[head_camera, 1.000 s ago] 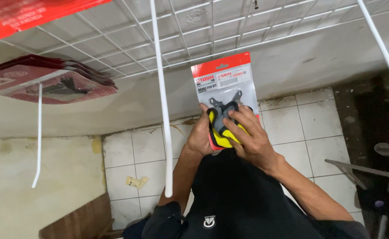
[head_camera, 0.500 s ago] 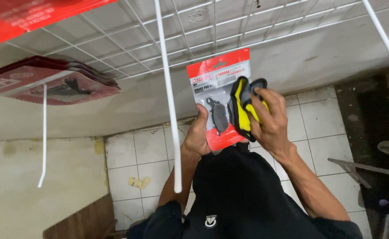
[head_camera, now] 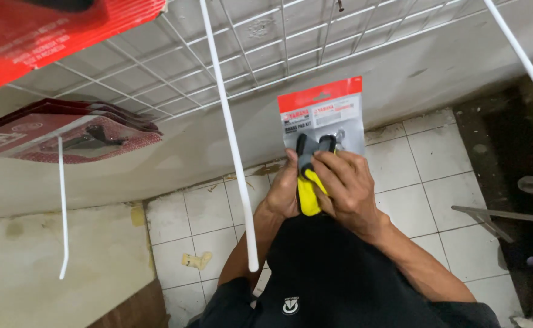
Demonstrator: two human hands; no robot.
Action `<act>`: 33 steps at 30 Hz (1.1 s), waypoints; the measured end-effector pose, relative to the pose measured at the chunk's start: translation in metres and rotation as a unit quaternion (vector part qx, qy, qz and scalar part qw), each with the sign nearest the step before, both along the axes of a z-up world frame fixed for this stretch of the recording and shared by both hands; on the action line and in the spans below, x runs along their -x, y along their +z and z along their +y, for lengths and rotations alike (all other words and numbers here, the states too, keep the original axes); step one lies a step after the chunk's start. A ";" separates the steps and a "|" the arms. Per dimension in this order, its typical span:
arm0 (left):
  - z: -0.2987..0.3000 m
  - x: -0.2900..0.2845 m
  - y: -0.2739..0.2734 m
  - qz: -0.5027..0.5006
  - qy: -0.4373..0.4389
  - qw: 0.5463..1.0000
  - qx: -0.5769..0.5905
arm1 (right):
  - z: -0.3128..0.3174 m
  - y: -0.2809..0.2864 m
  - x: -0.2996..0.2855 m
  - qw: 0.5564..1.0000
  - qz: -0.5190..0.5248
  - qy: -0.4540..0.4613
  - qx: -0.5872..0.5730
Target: The person wipes the plastic packaging of Yamaha brake pad kits with a yellow and gray cloth. They handle multiple kits, turning them over to clean both sides, and hang them on a wall-mounted wire grid display. The person repeats this process for several kits throughout the clip.
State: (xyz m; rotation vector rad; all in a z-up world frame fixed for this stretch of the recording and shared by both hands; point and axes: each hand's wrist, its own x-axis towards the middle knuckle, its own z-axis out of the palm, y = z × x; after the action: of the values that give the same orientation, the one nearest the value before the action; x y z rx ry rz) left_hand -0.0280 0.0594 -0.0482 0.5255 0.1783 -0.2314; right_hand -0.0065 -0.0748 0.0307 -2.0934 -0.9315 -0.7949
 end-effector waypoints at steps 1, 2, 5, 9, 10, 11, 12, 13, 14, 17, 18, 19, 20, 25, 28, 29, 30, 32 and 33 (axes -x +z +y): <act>-0.002 0.002 0.006 -0.023 -0.016 1.000 -0.003 | 0.004 0.005 -0.007 1.000 -0.012 -0.006 0.004; -0.004 0.004 0.012 -0.047 -0.031 0.998 -0.007 | 0.008 0.010 -0.015 1.000 -0.025 -0.012 0.008; 0.008 0.009 0.046 -0.086 -0.037 0.996 -0.011 | 0.014 0.017 -0.041 1.000 -0.026 0.004 0.000; 0.022 0.029 0.112 -0.046 -0.017 0.999 0.021 | 0.005 0.024 -0.063 0.999 -0.041 -0.029 -0.018; 0.027 0.032 0.113 -0.056 -0.008 0.998 0.021 | 0.001 0.024 -0.064 0.998 0.013 -0.064 -0.020; 0.034 0.036 0.114 -0.066 0.001 0.998 0.021 | -0.003 0.023 -0.064 0.993 0.067 -0.099 -0.023; 0.043 0.038 0.087 -0.070 0.005 0.997 0.021 | -0.008 0.020 -0.060 0.993 0.063 -0.095 -0.023; 0.052 0.039 0.060 -0.064 0.017 0.998 0.016 | -0.012 0.016 -0.056 0.978 0.173 -0.118 -0.013; 0.061 0.041 0.033 -0.058 0.029 0.998 0.011 | -0.016 0.012 -0.053 0.950 0.281 -0.139 -0.003; 0.072 0.040 0.054 -0.067 0.028 0.997 -0.001 | -0.023 -0.006 -0.045 0.902 0.402 -0.143 -0.063; 0.077 0.039 0.054 -0.072 0.030 0.997 -0.003 | -0.027 -0.016 -0.040 0.904 0.398 -0.141 -0.064; 0.082 0.039 0.054 -0.066 0.030 0.997 -0.014 | -0.031 -0.026 -0.036 0.879 0.447 -0.127 -0.102; 0.084 0.040 0.054 -0.058 0.030 0.998 -0.023 | -0.037 -0.036 -0.031 0.850 0.496 -0.113 -0.138; 0.087 0.039 0.069 -0.052 0.067 0.991 -0.099 | -0.031 -0.018 -0.020 0.851 0.493 0.060 -0.174; 0.079 0.040 0.063 -0.012 0.102 0.977 -0.185 | -0.030 0.001 -0.018 0.868 0.458 0.134 -0.140; 0.075 0.041 0.058 0.019 0.115 0.966 -0.231 | -0.029 0.008 -0.018 0.876 0.438 0.155 -0.130; 0.069 0.041 0.065 0.017 0.122 0.965 -0.231 | -0.031 0.015 -0.018 0.876 0.435 0.161 -0.127; 0.056 0.041 0.077 -0.023 0.143 0.979 -0.144 | -0.037 0.026 -0.017 0.880 0.430 0.161 -0.121; 0.053 0.039 0.084 -0.024 0.147 0.978 -0.143 | -0.037 0.029 -0.017 0.880 0.429 0.164 -0.119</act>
State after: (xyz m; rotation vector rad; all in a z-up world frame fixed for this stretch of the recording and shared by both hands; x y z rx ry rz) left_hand -0.0673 0.1127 0.0354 0.7817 0.2413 0.0976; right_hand 0.0108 -0.1120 0.0596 -1.7148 -0.6067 0.2108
